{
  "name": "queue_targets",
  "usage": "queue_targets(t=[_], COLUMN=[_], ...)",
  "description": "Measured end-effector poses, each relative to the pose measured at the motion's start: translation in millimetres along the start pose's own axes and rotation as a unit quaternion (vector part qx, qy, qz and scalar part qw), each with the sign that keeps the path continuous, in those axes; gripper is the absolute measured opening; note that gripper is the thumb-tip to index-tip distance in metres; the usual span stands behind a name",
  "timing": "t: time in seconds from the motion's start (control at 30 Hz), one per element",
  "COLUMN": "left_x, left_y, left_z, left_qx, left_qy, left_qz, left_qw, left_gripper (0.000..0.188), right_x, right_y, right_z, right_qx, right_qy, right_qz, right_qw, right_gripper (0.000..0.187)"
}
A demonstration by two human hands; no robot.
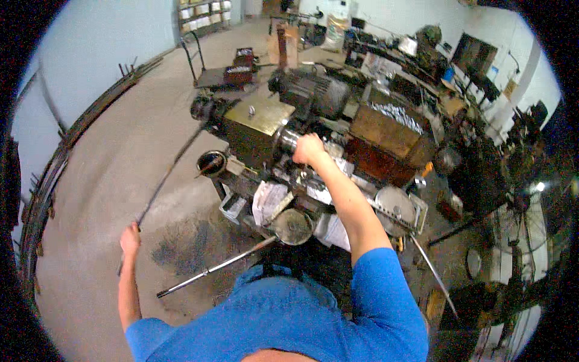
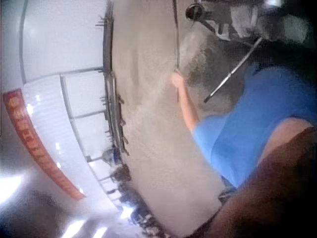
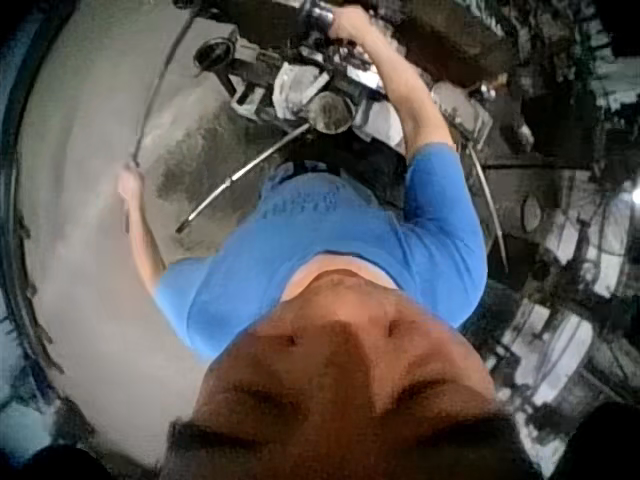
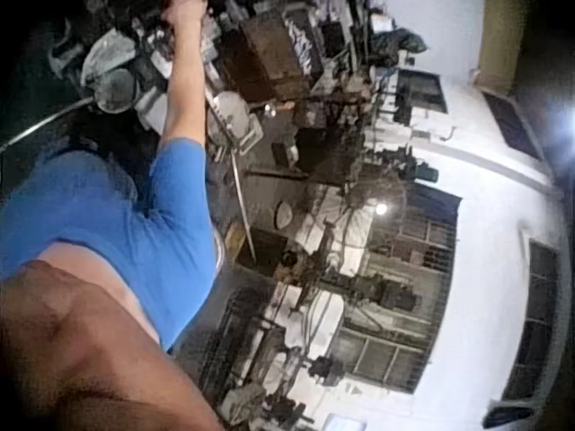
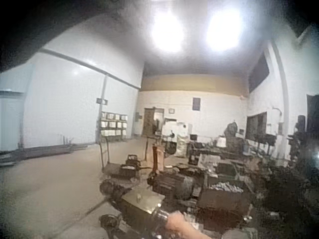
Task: The person operates a lathe machine by pulling levers to engage the spindle and tool, processing a small metal part, and then picking up a finished component and placing it in a container.
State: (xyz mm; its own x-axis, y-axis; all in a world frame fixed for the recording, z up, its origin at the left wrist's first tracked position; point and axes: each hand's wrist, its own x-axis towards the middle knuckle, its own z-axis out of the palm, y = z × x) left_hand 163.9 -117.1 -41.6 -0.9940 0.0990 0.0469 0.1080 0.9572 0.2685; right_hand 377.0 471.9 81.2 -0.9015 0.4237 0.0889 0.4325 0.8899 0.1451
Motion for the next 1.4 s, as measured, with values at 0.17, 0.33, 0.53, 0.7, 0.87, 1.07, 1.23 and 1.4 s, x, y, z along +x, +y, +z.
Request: queue_targets(t=[0.17, 0.33, 0.53, 0.7, 0.87, 1.07, 1.23, 1.4], left_x=[-121, -133, -59, -29, -22, -33, -36, -35], left_y=[114, 105, 135, 167, 159, 166, 163, 161], left_z=[-25, -22, -14, 4, 18, 13, 11, -1], left_qx=[0.005, 0.008, -0.119, -0.209, -0.187, -0.185, -0.124, -0.079], left_qy=[0.022, -0.015, -0.192, -0.231, -0.199, -0.175, -0.155, -0.197], left_qz=[0.026, 0.099, 0.141, 0.110, 0.113, 0.066, 0.029, 0.019], left_qw=[0.999, 0.995, 0.964, 0.944, 0.955, 0.965, 0.980, 0.977], left_gripper=[0.050, 0.043, 0.027, 0.018, 0.018, 0.017, 0.013, 0.010], right_x=[-10, -16, -75, -81, -89, -114, -105, -99], right_y=[14, 14, 83, 184, 260, 358, 355, 368], right_z=[1, 1, -100, -92, -57, -9, -1, 8], right_qx=[0.055, -0.020, 0.121, 0.033, 0.087, -0.165, -0.175, -0.169], right_qy=[0.015, 0.062, 0.075, 0.237, 0.255, 0.135, 0.145, 0.220], right_qz=[0.021, -0.004, 0.115, 0.190, 0.197, 0.240, 0.253, 0.205], right_qw=[0.998, 0.998, 0.983, 0.952, 0.943, 0.947, 0.941, 0.939], right_gripper=[0.026, 0.023, 0.028, 0.051, 0.052, 0.063, 0.055, 0.053])
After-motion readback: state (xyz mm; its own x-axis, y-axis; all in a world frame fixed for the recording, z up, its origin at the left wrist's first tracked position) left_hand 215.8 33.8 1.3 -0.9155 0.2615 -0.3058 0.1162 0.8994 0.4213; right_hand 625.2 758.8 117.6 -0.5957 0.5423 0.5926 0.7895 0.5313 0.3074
